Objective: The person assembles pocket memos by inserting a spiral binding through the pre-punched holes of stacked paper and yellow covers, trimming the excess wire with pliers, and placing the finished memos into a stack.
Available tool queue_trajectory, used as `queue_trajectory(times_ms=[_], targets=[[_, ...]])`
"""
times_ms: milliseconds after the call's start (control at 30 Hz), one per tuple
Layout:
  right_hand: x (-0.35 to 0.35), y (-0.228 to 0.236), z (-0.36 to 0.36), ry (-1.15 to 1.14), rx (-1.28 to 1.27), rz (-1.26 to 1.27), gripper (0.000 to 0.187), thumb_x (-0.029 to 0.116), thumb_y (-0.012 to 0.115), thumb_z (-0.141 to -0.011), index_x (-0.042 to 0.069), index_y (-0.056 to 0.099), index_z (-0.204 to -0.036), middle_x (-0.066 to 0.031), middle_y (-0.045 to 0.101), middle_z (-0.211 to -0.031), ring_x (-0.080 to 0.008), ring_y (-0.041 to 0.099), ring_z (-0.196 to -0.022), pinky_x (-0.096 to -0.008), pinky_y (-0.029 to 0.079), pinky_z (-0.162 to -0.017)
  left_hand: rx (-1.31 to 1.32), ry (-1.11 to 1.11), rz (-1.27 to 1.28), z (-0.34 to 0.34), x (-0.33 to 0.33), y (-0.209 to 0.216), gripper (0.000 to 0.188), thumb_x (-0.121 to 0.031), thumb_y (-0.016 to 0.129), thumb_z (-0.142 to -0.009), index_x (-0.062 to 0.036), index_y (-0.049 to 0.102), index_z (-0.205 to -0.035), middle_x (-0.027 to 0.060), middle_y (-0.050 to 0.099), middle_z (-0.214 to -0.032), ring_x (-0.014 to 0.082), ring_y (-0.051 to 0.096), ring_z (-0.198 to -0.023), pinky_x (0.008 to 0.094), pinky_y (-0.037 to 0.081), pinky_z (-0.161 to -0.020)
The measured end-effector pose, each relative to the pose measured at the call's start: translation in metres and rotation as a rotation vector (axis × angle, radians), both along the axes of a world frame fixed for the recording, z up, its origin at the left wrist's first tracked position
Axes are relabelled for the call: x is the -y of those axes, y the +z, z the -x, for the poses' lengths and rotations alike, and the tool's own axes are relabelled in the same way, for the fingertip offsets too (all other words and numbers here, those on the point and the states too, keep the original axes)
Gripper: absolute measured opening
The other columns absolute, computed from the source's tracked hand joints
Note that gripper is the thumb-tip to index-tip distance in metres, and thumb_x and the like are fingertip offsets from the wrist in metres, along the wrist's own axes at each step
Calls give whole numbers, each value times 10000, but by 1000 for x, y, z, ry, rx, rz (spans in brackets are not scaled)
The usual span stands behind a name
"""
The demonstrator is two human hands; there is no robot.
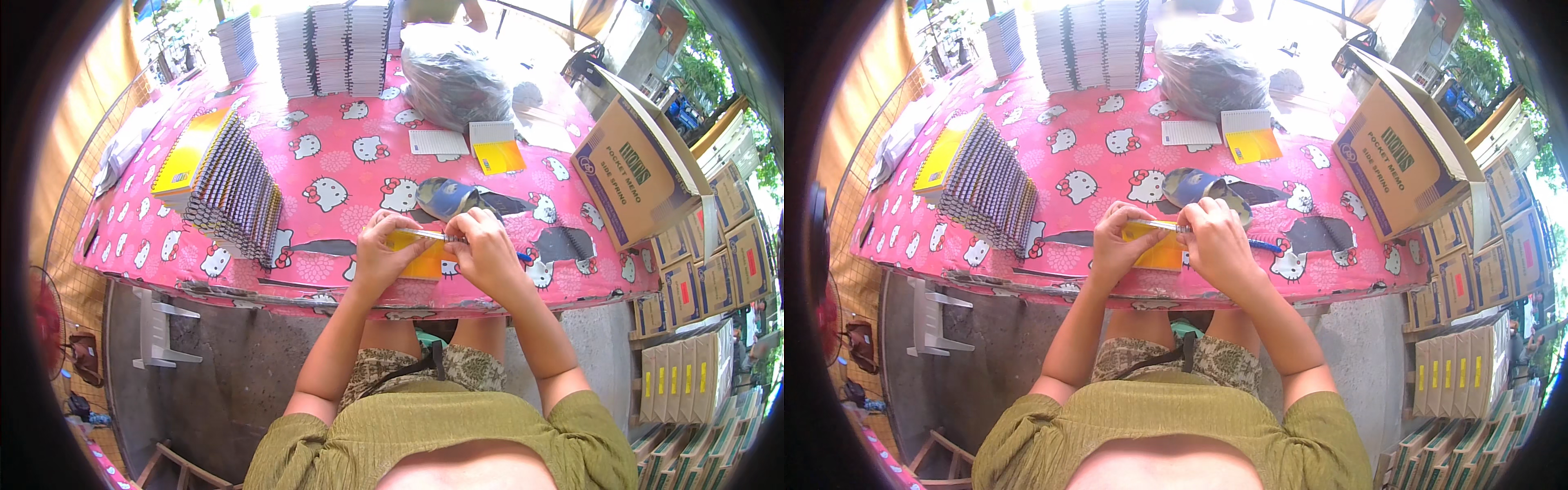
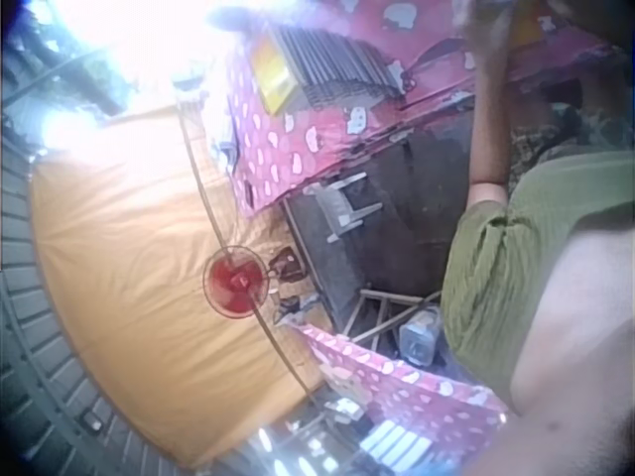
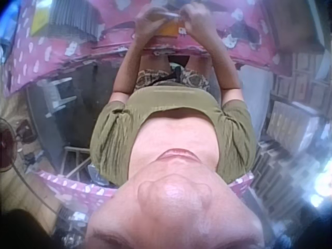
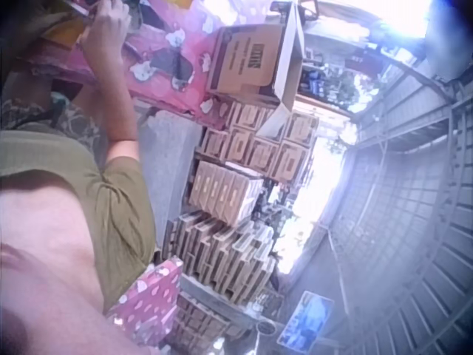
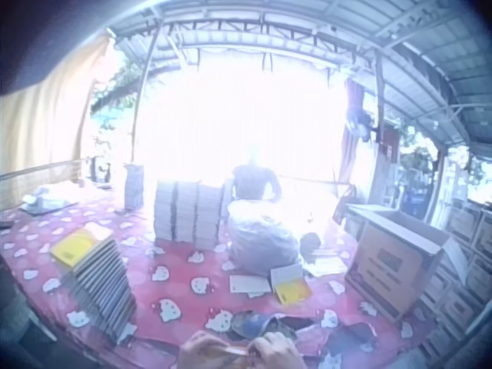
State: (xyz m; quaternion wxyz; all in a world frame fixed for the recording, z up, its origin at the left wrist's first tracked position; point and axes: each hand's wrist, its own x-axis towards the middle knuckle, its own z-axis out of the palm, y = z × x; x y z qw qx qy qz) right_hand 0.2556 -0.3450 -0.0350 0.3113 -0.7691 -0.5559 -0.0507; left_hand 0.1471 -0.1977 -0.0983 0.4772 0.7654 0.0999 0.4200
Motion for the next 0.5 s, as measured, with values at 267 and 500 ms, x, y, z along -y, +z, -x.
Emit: queue_trajectory(times_ms=[267, 500], targets=[[-8, -8, 6, -11, 99, -95, 125, 96, 674, -728, 48, 587, -805, -101, 545, -821, -289, 529, -855, -400, 398, -743, -3, 47, -9, 3, 5, 3, 231, -72, 820, -660, -32, 660, -822, 39, 579, -817, 160, 552, -805, 289, 451, -715], [-7, -2, 5, 15, 105, 36, 61, 105, 629, -789, 46, 622, -804, -118, 590, -815, -311, 569, -847, -410, 437, -743, 4, 65, 3, 5, 6, -1, 261, -109, 833, -630, -42, 660, -815, 74, 583, -811, 210, 578, -803, 330, 475, -702]])
